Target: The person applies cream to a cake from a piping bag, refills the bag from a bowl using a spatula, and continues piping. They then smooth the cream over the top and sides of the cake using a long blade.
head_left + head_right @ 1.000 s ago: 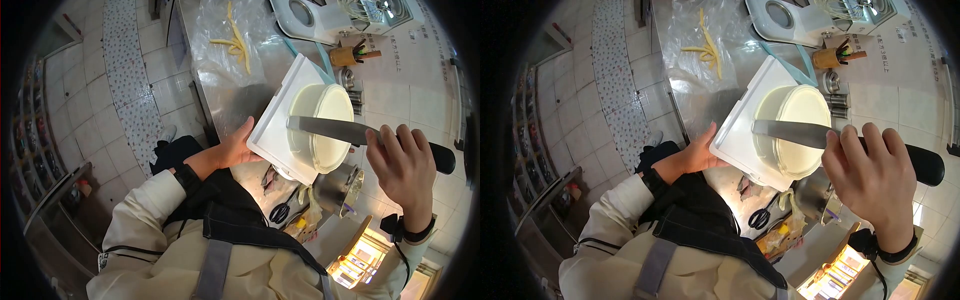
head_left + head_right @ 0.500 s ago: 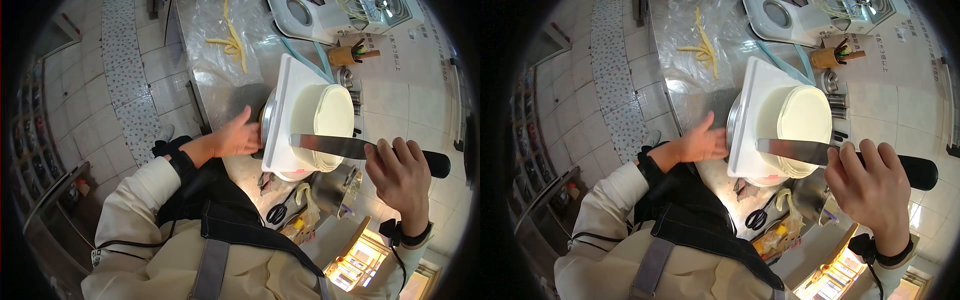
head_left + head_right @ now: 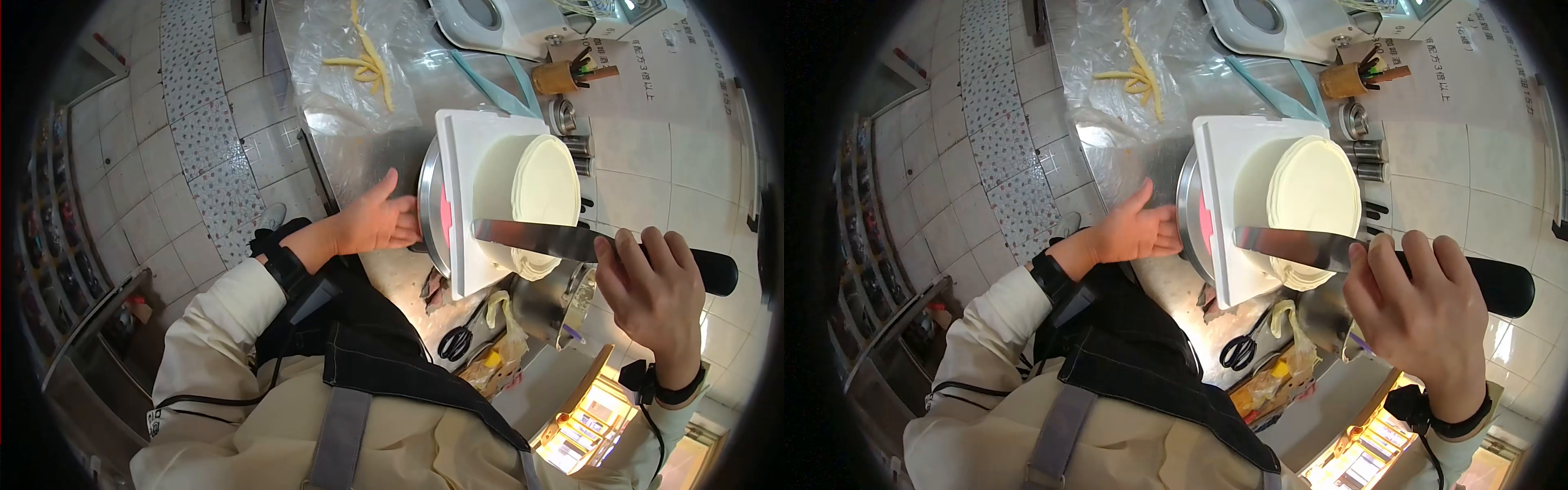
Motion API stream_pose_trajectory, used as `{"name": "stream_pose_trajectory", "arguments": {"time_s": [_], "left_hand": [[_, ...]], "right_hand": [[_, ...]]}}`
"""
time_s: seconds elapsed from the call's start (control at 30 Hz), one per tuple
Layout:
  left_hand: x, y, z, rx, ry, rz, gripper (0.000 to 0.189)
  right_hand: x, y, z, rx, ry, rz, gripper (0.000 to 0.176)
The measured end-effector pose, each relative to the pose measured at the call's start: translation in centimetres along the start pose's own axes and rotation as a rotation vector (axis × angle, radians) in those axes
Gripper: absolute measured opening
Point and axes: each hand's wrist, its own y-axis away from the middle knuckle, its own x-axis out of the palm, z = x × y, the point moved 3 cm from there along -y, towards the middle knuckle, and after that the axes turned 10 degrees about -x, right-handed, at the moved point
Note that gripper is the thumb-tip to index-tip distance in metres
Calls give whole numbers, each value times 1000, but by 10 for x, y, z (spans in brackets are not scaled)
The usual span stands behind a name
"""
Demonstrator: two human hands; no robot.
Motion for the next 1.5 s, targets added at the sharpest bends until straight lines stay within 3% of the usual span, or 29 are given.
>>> {"name": "stream_pose_trajectory", "arguments": {"time_s": [0.07, 0.1, 0.17, 0.3, 0.4, 0.47, 0.5, 0.53, 0.67, 0.8, 0.87, 0.9, 0.97, 1.0, 1.2, 1.33, 1.43, 1.5], "left_hand": [[-1, 1, 5, -7, -59, 197, 79], [-5, 2, 0, -9, -59, 196, 79], [-9, 4, -18, 122, -92, 285, 80], [5, 9, -30, 298, 28, 182, 83], [0, 3, -13, 256, 44, 109, 85], [-1, 1, 9, -19, -110, 32, 85], [0, 3, 10, -30, -95, 174, 84], [-2, 4, 7, -31, -93, 172, 84], [-7, 4, -17, 98, -66, 229, 84], [7, 11, -28, 297, 137, 153, 83], [-4, -1, -15, 191, 252, 302, 83], [-3, 1, -9, 196, 254, 302, 83], [-1, 3, 12, -64, -39, 163, 83], [-3, 4, 9, -62, -38, 163, 83], [1, 9, -21, 135, -54, 230, 83], [8, 12, -21, 294, 99, 193, 83], [-4, 3, 11, -42, -27, 74, 83], [-10, 6, 7, -17, -32, 132, 83]], "right_hand": [[0, 1, 1, 6, -10, 2, 12], [0, 2, 2, 1, -14, 4, 12], [0, 3, 4, -2, -17, 6, 12], [1, 6, 7, -3, -26, 2, 11], [0, 7, 8, -12, -25, -2, 11], [-1, 6, 9, -16, -28, -7, 11], [-2, 6, 10, -20, -24, -7, 12], [-3, 5, 11, -24, -22, -7, 12], [-6, 3, 14, -35, -18, -4, 12], [-7, -1, 15, -44, 5, -5, 13], [-9, -2, 15, -52, 15, -17, 13], [-10, -3, 14, -65, 6, 7, 10], [-12, -5, 14, -82, 0, 29, 14], [-12, -5, 14, -84, 1, 33, 14], [-12, -7, 19, -53, 15, 6, 14], [-14, -8, 19, -50, 22, 8, 14], [-13, -9, 17, -56, 19, 4, 14], [-13, -8, 17, -59, 20, 3, 14]]}}
